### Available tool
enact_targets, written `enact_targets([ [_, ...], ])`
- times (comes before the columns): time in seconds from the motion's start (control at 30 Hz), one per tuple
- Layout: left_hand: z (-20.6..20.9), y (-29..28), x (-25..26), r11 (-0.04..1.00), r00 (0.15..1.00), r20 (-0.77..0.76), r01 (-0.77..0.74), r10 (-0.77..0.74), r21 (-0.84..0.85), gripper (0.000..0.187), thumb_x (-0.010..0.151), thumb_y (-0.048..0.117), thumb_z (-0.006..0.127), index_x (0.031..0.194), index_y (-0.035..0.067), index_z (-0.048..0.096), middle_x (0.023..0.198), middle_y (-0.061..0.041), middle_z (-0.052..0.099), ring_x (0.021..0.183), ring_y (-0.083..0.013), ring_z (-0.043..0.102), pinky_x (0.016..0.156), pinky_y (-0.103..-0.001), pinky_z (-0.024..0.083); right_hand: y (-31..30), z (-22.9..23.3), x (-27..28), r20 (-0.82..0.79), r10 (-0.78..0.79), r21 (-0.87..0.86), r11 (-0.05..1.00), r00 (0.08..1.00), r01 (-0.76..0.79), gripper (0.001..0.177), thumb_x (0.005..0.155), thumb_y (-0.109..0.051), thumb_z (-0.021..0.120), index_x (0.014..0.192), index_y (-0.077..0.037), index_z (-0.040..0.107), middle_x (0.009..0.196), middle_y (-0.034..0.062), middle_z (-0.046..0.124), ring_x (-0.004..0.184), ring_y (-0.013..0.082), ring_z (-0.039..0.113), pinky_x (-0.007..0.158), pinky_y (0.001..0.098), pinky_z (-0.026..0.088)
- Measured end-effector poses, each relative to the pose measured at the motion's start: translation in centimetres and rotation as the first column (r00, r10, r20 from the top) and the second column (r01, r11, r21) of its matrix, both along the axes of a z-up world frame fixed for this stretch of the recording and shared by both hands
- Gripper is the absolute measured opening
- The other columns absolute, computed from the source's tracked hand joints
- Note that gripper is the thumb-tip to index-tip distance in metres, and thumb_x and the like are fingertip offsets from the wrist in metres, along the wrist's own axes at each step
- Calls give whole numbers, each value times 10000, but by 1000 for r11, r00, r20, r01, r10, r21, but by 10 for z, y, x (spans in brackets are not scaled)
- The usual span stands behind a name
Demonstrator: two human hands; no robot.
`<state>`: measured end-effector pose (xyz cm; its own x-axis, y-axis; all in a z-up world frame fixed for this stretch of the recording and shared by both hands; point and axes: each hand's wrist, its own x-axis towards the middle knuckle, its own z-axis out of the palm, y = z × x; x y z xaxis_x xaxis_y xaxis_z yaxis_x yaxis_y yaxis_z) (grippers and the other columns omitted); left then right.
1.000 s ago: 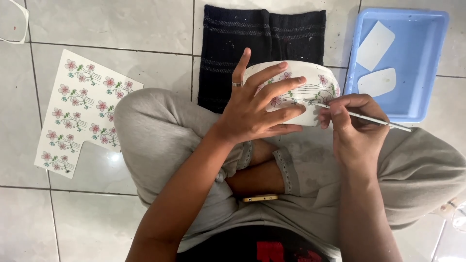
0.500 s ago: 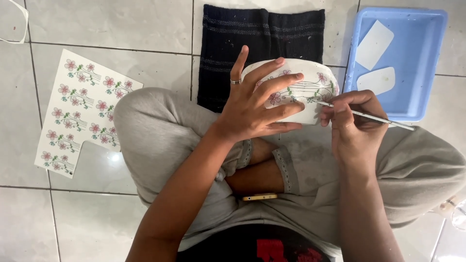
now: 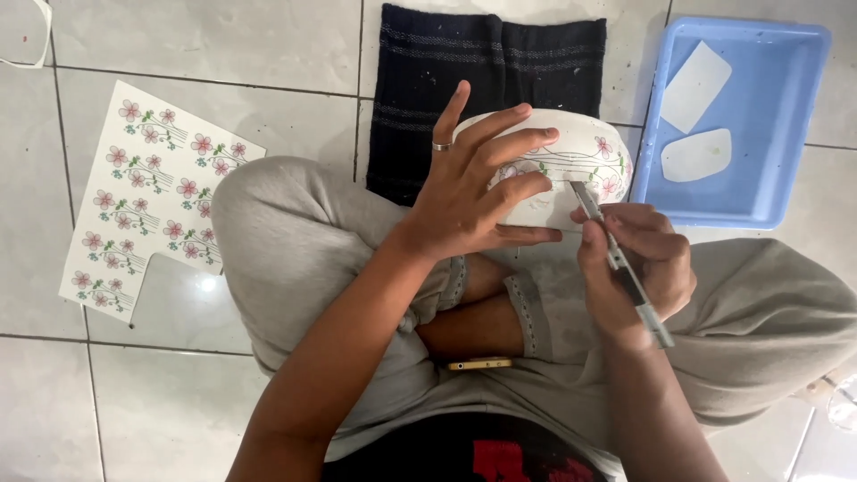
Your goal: Applying floral decals to a white ceramic bowl using a precision knife while sitting on the floor.
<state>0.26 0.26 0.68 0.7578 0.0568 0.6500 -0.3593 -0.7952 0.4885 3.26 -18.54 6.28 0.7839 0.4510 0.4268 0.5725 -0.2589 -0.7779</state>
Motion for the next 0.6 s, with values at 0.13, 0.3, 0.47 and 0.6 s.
enact_targets([
  [0.13, 4, -1, 1, 999, 999, -29, -39, 38, -36, 535, 836, 694, 645, 1038, 199, 621, 1292, 31, 565, 1317, -198, 415, 1216, -558, 42, 1, -3, 0, 62, 33, -39, 999, 998, -31, 274, 845, 150, 740, 935, 20, 516, 983, 179, 641, 708, 171, 524, 575, 266, 363],
  [0.3, 4, 0, 1, 997, 997, -54, -54, 51, -48, 554, 803, 705, 701, 1027, 200, 654, 1300, 44, 554, 1325, -199, 411, 1214, -575, 7, 1, -4, -1, 60, -1, -68, 998, 998, 5, 271, 853, 143, 751, 935, 24, 521, 1003, 182, 655, 656, 141, 480, 541, 255, 321],
  [0.47, 6, 0, 1, 997, 997, -50, -60, 57, -49, 561, 798, 701, 735, 1026, 194, 659, 1313, 30, 549, 1353, -203, 365, 1212, -577, -13, 1, -3, -1, 33, -18, -69, 997, 999, 20, 281, 861, 150, 747, 945, 18, 514, 1021, 183, 663, 667, 132, 488, 550, 246, 321],
  [0.6, 5, 0, 1, 997, 997, -50, -63, 61, -52, 553, 801, 694, 749, 1029, 196, 666, 1325, 34, 539, 1358, -196, 355, 1215, -576, -14, 2, 0, -2, 36, -21, -97, 995, 999, 25, 271, 879, 131, 762, 964, 36, 523, 1030, 193, 662, 692, 155, 512, 586, 258, 360],
])
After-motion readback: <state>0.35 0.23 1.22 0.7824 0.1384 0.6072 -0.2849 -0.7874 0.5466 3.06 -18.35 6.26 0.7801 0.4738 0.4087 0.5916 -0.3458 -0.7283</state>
